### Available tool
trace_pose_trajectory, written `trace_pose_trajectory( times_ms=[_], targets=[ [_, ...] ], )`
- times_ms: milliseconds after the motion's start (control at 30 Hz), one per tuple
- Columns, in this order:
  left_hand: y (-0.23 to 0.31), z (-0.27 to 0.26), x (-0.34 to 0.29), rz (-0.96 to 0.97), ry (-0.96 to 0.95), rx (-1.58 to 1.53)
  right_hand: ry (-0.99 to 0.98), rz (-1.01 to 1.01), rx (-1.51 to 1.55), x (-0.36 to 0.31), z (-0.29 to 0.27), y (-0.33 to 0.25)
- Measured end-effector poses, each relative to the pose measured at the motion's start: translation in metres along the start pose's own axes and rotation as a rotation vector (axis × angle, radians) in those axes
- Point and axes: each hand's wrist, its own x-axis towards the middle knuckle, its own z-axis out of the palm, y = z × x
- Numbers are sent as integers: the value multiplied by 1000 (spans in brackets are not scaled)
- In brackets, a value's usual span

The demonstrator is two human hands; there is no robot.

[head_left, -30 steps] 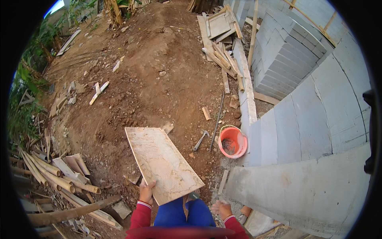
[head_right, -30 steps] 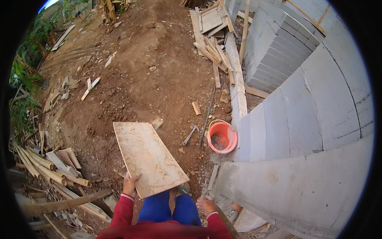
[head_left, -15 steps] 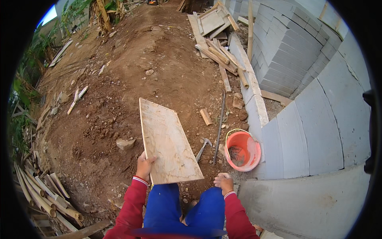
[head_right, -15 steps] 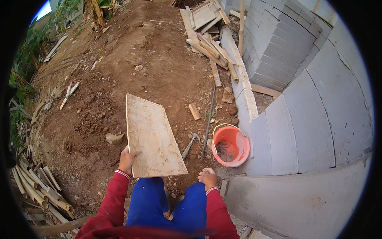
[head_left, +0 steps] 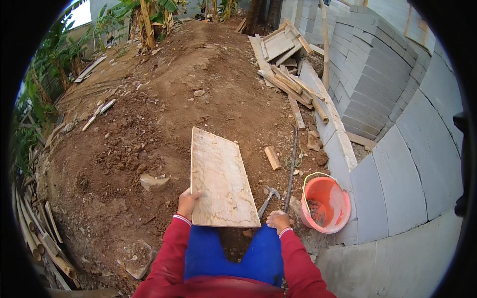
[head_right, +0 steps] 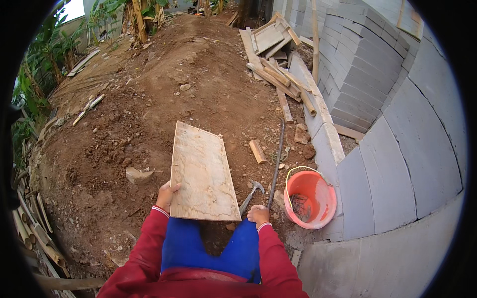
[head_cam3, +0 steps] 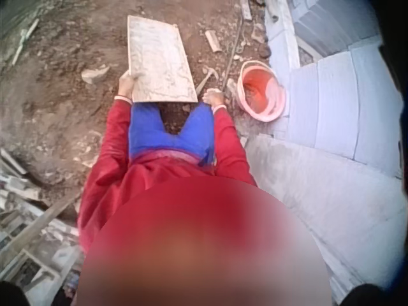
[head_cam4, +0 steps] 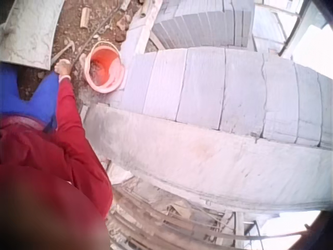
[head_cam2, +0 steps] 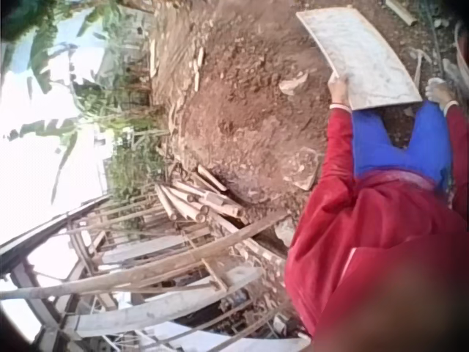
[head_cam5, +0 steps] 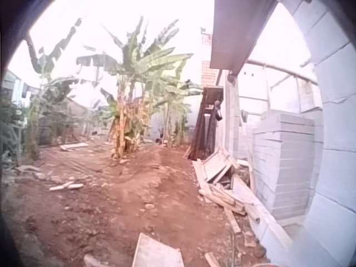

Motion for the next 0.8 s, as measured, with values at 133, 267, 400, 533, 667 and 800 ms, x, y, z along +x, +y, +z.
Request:
trace_pose_trajectory(
  times_ms=[133,267,400,533,667,800],
  targets=[
    [-11,-24,16,-46,-21,-128,-14,-52,100,55,15,13],
    [-23,-45,21,-115,-20,-179,97,29,-241,121,33,39],
    [-33,-49,17,-115,2,-172,291,35,-772,148,57,49],
    [-36,-41,17,-112,54,-138,322,83,-729,137,70,43],
    [-34,-34,21,-106,59,-111,196,95,-155,125,56,20],
    [-33,-30,25,-107,51,-86,36,46,37,89,27,-24]
  ],
)
